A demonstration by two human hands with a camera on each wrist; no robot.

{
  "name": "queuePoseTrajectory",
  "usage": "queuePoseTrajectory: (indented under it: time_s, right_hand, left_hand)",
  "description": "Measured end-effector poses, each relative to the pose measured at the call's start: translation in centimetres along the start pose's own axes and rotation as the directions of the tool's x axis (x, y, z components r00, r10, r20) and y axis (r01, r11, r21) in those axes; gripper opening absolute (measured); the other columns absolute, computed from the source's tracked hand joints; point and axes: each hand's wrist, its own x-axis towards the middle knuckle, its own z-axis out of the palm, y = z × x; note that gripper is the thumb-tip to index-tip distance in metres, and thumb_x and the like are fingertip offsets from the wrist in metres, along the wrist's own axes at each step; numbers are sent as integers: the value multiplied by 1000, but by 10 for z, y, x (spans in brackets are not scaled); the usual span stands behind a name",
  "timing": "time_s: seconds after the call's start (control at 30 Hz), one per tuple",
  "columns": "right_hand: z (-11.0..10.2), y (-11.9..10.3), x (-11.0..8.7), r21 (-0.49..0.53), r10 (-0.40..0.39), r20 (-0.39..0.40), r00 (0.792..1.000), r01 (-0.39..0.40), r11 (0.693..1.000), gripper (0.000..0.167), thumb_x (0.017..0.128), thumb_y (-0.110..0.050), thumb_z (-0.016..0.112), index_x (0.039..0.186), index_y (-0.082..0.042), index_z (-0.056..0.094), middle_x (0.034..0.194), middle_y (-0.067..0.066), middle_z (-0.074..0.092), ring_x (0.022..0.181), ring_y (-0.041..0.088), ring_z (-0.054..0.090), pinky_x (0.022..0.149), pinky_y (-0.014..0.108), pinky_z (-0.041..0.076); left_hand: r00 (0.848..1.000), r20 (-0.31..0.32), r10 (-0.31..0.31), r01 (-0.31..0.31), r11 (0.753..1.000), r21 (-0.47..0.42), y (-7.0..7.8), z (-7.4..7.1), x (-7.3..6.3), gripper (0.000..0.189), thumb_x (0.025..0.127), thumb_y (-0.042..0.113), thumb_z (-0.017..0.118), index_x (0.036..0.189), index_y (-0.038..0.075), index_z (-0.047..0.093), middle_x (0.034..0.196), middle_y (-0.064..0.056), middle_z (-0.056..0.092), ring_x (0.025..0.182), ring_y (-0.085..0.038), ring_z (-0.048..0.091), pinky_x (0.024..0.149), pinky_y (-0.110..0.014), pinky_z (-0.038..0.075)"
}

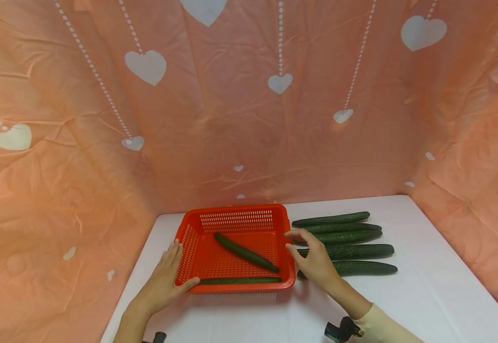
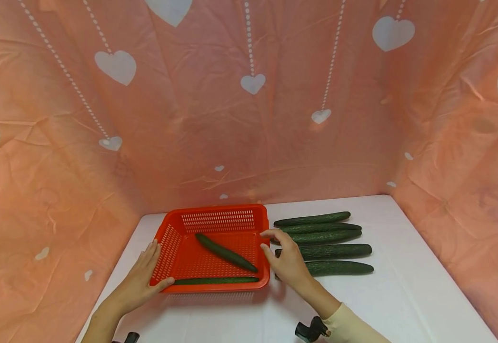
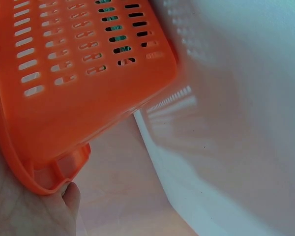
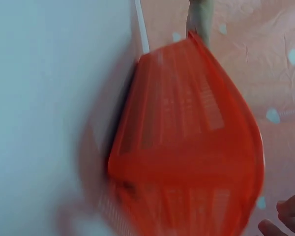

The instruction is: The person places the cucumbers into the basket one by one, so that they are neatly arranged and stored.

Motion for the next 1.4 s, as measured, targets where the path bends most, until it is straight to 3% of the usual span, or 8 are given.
queuePoseTrajectory:
  time_s: [0.13,0.43,0.7,1.0,1.07,1.2,1.27,1.4]
  right_hand:
    - [-19,11,-6,-57,6,-5,1000,-6,998,36,90,5,83,122,-7,73,121,3,76,110,29,71,94,56,60]
    - [-64,43,-23,-192,-31,52,998,41,980,36,87,3,86,119,-9,74,113,0,77,107,23,72,94,22,55]
    - [-105,66,-44,-277,-38,136,990,75,958,34,88,0,86,119,-9,74,113,-2,75,103,18,71,84,37,61]
    - [-143,94,-68,-344,-39,196,980,105,933,41,82,-9,93,119,-18,74,115,-7,72,110,13,65,94,13,44]
    - [-147,99,-72,-368,-46,191,980,115,923,44,80,-9,94,118,-19,74,114,-8,72,109,12,64,94,13,43]
    - [-154,109,-75,-401,-48,210,977,131,907,45,77,-10,96,115,-20,74,111,-7,72,105,14,65,89,22,51]
    - [-157,111,-75,-423,-44,223,974,137,896,45,77,-11,96,114,-19,74,110,-6,72,104,17,67,88,25,53]
    - [-161,115,-77,-475,-1,245,970,121,871,47,77,-15,97,117,-15,73,113,-2,72,105,25,67,88,34,54]
  left_hand:
    - [1000,-3,2,-2,1000,0,-1,0,0,113,97,61,71,169,-6,17,179,-24,4,165,-44,4,133,-34,-7]
    - [1000,-4,7,-7,1000,5,-2,1,-2,112,98,62,70,169,-6,16,179,-23,4,165,-44,5,129,-24,-11]
    - [1000,3,-2,2,1000,10,-1,0,-3,113,98,63,69,169,-6,15,179,-23,3,165,-44,4,128,-23,-12]
    - [1000,18,-6,6,1000,5,2,-2,4,114,96,62,72,169,-5,16,179,-22,3,165,-44,3,131,-64,11]
    - [1000,22,-9,9,1000,0,2,-1,4,114,96,62,72,169,-5,16,179,-22,3,165,-44,2,132,-62,9]
    - [1000,11,7,-7,1000,4,-1,0,2,114,97,63,71,168,-7,16,179,-24,3,165,-45,3,132,-30,-8]
    - [1000,6,13,-13,1000,1,-1,1,1,113,97,62,71,168,-7,16,179,-24,3,165,-44,3,129,-24,-11]
    - [1000,3,7,-7,1000,1,0,0,1,112,97,60,71,168,-7,17,179,-24,4,165,-45,3,134,-51,3]
